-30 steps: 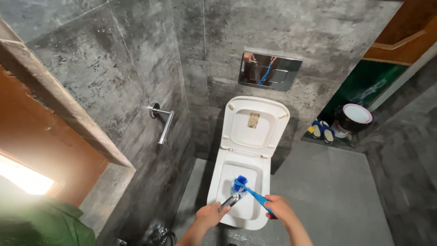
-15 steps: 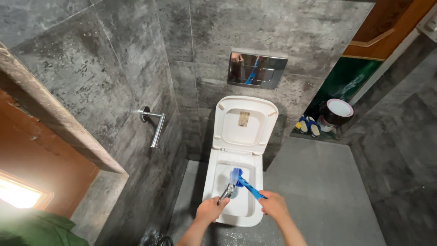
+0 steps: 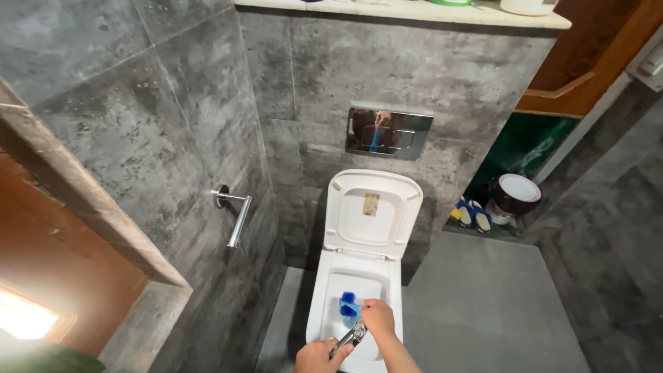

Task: The person scrubs the inside of a white toilet bowl with a blue toilet brush, then rinses the bowl and the brush using a handheld bidet sprayer. The person closes the toilet lid and rinses the exterior of the toilet.

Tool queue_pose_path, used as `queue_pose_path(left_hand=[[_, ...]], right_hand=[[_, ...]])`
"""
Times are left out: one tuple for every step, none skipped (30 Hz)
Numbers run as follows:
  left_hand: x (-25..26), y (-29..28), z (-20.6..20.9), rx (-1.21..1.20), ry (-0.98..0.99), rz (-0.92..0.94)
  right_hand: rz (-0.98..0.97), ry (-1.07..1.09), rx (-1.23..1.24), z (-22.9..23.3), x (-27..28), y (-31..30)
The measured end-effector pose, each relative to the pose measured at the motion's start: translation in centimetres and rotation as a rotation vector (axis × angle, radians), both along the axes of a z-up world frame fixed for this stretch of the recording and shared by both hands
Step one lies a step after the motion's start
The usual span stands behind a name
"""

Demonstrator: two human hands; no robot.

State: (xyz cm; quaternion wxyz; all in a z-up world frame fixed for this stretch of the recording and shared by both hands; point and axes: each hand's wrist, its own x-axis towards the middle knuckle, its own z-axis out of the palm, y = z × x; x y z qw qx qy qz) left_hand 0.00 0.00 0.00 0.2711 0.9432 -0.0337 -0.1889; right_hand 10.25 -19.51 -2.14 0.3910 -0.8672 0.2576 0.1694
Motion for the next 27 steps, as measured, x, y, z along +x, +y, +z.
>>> queue_pose_path(left_hand=[[0.4,0.1,-0.5,-0.001,-0.003,0.006],[0.8,0.3,-0.9,0.038,-0.030,0.007],[0.6,0.5,-1.5,0.077,-0.049,0.007],[0.7,0.6,-1.5,0.076,-0.044,0.012],[0.9,0.5,-1.4,0.096,-0.010,0.052],[1.1,0.4,-1.4,0.115,0.025,0.092],[1.8,0.1,-1.8,0.109,0.032,0.099],[2.5,-0.1,-2.4,0.117,0.009,0.083],[1.9,0.3,-3.4,0.134,0.004,0.064],[2.0,0.0,-3.0,0.139,0.028,0.070],[2.1,-0.2,-2.6,0.154,0.074,0.055],[2.3,-0.5,-2.3,0.168,0.120,0.040],[2.0,-0.5,-1.9,0.170,0.130,0.037],[1.7,-0.6,-1.4,0.197,0.184,0.010],[2.2,-1.1,-0.7,0.220,0.227,-0.023],[2.1,-1.0,-1.3,0.218,0.225,-0.030],[2.3,-1.1,-1.9,0.247,0.225,-0.061],[2.4,-1.1,-2.6,0.277,0.224,-0.092],[2.5,-1.2,-2.7,0.277,0.225,-0.101],[2.5,-1.3,-2.9,0.270,0.208,-0.148],[2.3,-1.3,-3.1,0.264,0.195,-0.192],[2.1,-1.5,-2.0,0.265,0.199,-0.198],[1.9,-1.8,-1.0,0.213,0.202,-0.236],[1.6,-2.1,0.0,0.160,0.206,-0.274],[1.3,-2.4,1.3,0.159,0.209,-0.279],[1.0,-2.6,2.7,0.132,0.247,-0.301],[0.8,-2.9,4.1,0.104,0.282,-0.321]], right_hand=[[0.006,-0.003,-0.001,-0.1,0.2,0.1],[0.033,-0.012,-0.068,-0.2,0.4,0.1],[0.059,-0.014,-0.134,-0.5,0.1,0.2],[0.064,-0.010,-0.134,0.7,-0.4,0.1],[0.073,-0.020,-0.148,1.9,-0.8,-0.2],[0.081,-0.031,-0.161,3.1,-1.1,-0.5],[0.090,-0.025,-0.166,4.4,-1.2,-1.5],[0.094,-0.082,-0.188,5.6,-1.2,-2.4],[0.100,-0.120,-0.198,6.1,-2.4,-2.7],[0.109,-0.097,-0.192,8.5,-3.1,-3.2],[0.088,-0.112,-0.145,10.9,-3.7,-3.7],[0.066,-0.127,-0.100,13.4,-4.2,-4.3],[0.065,-0.116,-0.098,15.9,-5.4,-3.9],[-0.078,-0.096,0.077,18.6,-6.5,-3.6],[-0.226,-0.088,0.248,21.6,-7.1,-3.7],[-0.233,-0.090,0.245,22.4,-7.6,-3.7],[-0.264,-0.085,0.257,23.2,-8.1,-3.8],[-0.294,-0.080,0.268,24.0,-8.5,-3.9],[-0.302,-0.080,0.267,24.4,-8.8,-4.1],[-0.318,-0.087,0.289,24.8,-9.1,-4.3],[-0.331,-0.091,0.312,25.1,-9.5,-4.3],[-0.337,-0.087,0.311,24.2,-9.4,-4.9],[-0.339,-0.084,0.291,23.4,-9.3,-5.5],[-0.341,-0.080,0.271,22.5,-9.3,-6.0],[-0.346,-0.077,0.269,22.4,-9.5,-6.2],[-0.340,-0.072,0.256,22.4,-9.7,-6.5],[-0.331,-0.069,0.244,22.4,-9.8,-6.6]])
